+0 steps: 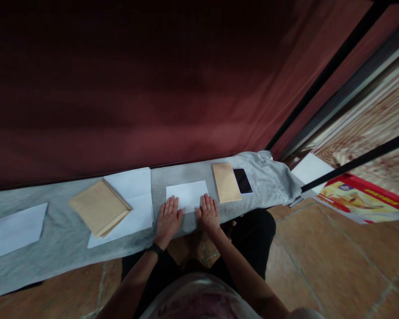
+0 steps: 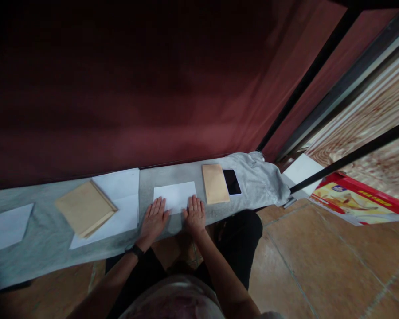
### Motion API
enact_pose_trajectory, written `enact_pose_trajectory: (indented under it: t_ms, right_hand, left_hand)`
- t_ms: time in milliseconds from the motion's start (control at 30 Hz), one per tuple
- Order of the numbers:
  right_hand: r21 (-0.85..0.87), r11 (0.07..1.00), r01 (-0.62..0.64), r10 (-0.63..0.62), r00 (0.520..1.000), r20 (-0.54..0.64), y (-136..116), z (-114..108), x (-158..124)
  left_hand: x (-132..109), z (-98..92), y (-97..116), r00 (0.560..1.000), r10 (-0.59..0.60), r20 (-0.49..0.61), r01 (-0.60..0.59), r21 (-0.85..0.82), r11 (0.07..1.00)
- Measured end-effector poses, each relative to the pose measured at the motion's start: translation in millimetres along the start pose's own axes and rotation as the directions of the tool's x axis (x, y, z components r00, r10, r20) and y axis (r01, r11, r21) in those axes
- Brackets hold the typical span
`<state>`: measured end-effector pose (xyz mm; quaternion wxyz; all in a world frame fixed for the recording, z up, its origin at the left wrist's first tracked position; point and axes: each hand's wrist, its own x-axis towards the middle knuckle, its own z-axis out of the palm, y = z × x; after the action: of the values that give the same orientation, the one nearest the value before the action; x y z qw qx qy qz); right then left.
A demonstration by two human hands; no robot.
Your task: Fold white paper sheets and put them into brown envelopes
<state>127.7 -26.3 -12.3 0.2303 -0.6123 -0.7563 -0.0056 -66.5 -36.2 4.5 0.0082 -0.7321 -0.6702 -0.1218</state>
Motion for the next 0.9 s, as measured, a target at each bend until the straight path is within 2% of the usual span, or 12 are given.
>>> enact_pose_trajectory:
  t_ms: [200, 333, 467, 600, 733, 900]
  right_hand:
    - [-0.008, 1.0, -0.008, 0.007, 0.999, -0.04, 2.7, 0.1, -6.0]
    - [-0.005, 1.0, -0.023, 0.023, 0.999, -0.026, 4.6, -0.4, -8.0]
    - [0.0, 1.0, -0.025, 0.025, 1.0, -0.017, 5.3, -1.8, -7.8]
    - [-0.001, 1.0, -0.015, 0.015, 1.0, -0.01, 5.4, -3.6, -7.3]
    - [0.002, 1.0, -0.03, 0.03, 0.999, 0.024, 4.3, -6.2, -6.5]
    - [0.022, 0.995, -0.099, 0.096, 0.987, 0.13, 6.6, -17.3, 5.6]
  left_hand:
    - [-15.5, 0.1, -3.5, 0.999, -0.032, -0.023, 0.032, -0.003, 0.999]
    - [-19.9, -2.8, 3.1, 0.998, -0.045, -0.04, 0.045, 0.003, 0.999]
    - [-22.6, -4.7, 18.6, 0.998, 0.048, -0.048, -0.049, -0.028, 0.998]
    - [-24.6, -2.4, 30.5, 0.99, 0.142, 0.014, -0.141, -0.06, 0.988]
    - [-26.6, -0.3, 28.4, 0.988, 0.146, 0.05, -0.144, -0.037, 0.989]
    - [-29.4, 0.5, 19.9, 0.984, 0.17, 0.045, -0.169, -0.029, 0.985]
